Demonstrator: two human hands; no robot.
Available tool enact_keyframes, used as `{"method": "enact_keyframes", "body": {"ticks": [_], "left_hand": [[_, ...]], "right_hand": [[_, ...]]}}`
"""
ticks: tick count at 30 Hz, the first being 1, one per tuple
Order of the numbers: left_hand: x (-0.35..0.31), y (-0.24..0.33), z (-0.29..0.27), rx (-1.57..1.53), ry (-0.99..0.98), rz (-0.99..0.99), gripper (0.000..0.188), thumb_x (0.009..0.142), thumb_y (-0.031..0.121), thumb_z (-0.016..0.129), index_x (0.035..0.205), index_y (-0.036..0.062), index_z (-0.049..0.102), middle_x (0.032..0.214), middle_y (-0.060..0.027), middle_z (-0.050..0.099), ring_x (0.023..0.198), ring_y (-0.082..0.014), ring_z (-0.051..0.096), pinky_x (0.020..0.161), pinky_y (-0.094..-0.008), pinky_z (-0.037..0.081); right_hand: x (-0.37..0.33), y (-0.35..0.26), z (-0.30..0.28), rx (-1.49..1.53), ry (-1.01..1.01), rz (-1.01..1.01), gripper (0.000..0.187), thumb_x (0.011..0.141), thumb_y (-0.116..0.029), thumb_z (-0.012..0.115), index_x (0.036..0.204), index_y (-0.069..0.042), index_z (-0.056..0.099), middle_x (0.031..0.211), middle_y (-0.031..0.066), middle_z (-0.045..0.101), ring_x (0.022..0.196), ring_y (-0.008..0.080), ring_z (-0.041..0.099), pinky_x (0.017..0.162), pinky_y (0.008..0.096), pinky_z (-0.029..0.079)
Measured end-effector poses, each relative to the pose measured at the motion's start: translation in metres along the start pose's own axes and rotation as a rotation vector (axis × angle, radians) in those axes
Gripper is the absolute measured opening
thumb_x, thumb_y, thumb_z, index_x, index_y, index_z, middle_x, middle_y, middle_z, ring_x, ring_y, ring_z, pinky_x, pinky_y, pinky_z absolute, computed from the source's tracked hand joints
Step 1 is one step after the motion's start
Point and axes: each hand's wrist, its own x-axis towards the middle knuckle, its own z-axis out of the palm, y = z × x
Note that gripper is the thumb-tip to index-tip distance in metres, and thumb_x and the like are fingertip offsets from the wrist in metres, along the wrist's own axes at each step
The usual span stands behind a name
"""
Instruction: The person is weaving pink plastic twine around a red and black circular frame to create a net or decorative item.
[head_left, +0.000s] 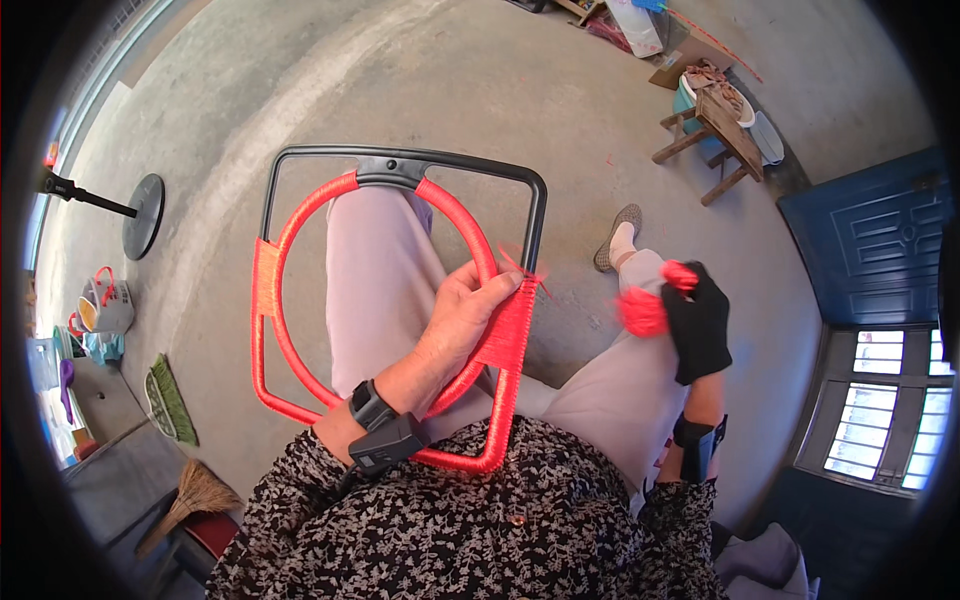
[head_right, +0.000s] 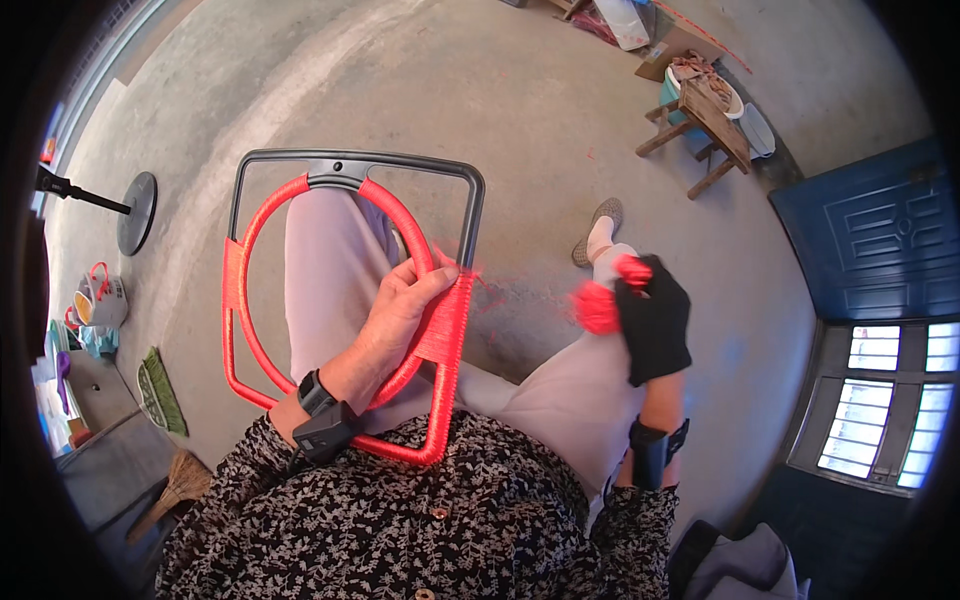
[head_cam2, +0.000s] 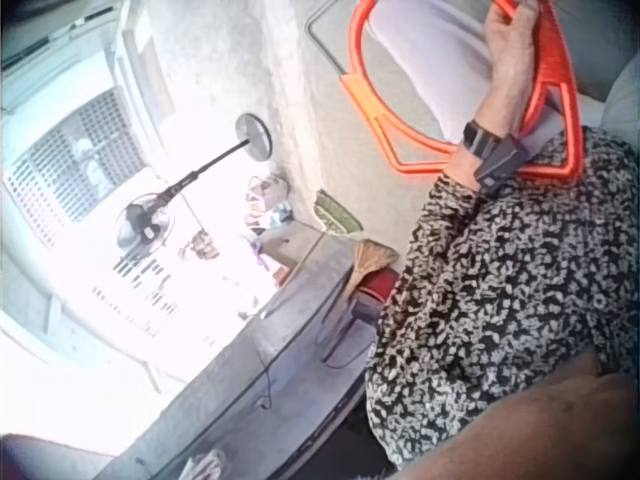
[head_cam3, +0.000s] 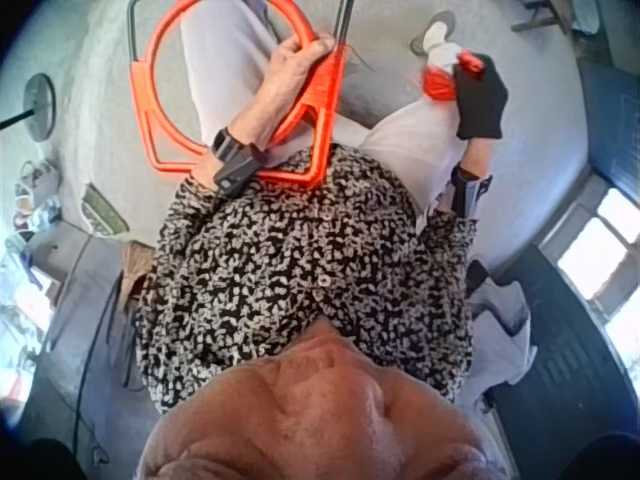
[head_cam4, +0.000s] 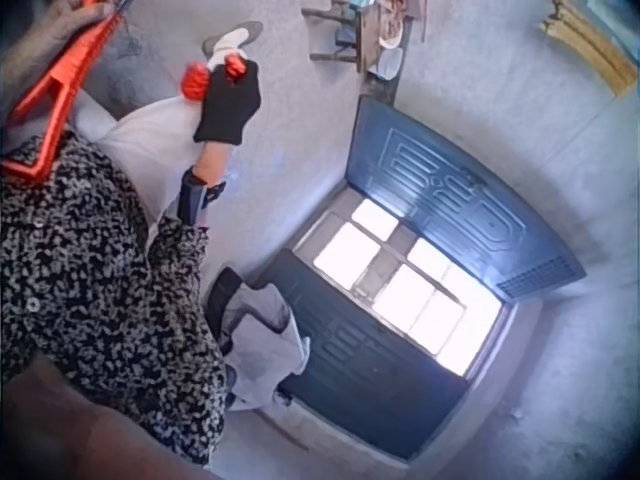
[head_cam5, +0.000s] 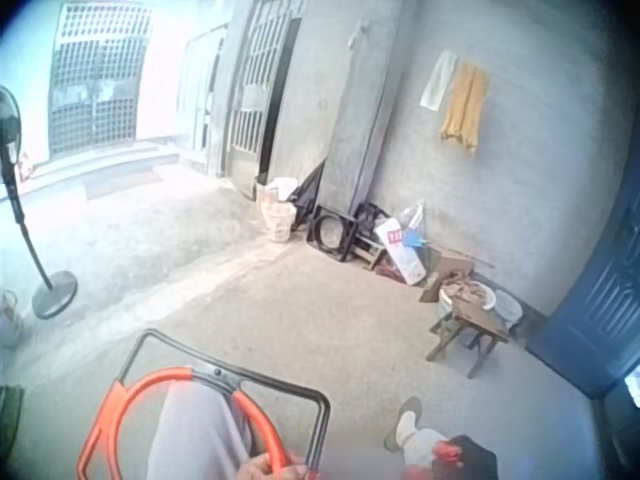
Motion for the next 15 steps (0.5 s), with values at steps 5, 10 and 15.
{"method": "enact_keyframes", "body": {"ticks": [5, 10, 15], "left_hand": [[0.001, -0.001, 0.002, 0.005, -0.002, 0.019, 0.016, 0.089, 0.02, 0.063, 0.095, 0.006, 0.06, 0.079, -0.001, 0.062, 0.066, -0.0075, 0.059, 0.058, -0.0226, 0.049], [-0.001, 0.002, 0.005, 0.048, 0.021, 0.009, 0.016, 0.088, 0.02, 0.064, 0.093, 0.0054, 0.06, 0.08, -0.0013, 0.063, 0.066, -0.0071, 0.058, 0.058, -0.0223, 0.048], [0.002, -0.001, 0.009, 0.067, 0.027, 0.094, 0.016, 0.088, 0.016, 0.064, 0.099, 0.0048, 0.058, 0.084, -0.0029, 0.064, 0.07, -0.0084, 0.061, 0.061, -0.0239, 0.052]], "right_hand": [[-0.025, 0.079, -0.013, 1.082, 0.254, 0.584, 0.019, 0.086, -0.014, 0.06, 0.1, -0.001, 0.058, 0.076, 0.0071, 0.058, 0.066, 0.0155, 0.059, 0.063, 0.0297, 0.051], [-0.015, -0.025, 0.038, 1.205, -0.313, 0.398, 0.038, 0.09, -0.014, 0.056, 0.125, 0.0, 0.05, 0.113, 0.0106, 0.061, 0.072, 0.0141, 0.061, 0.067, 0.0275, 0.051], [-0.015, -0.065, 0.085, 0.997, -0.667, 0.256, 0.036, 0.089, -0.011, 0.058, 0.121, 0.0, 0.049, 0.1, 0.0108, 0.063, 0.077, 0.0161, 0.063, 0.072, 0.0301, 0.052]]}}
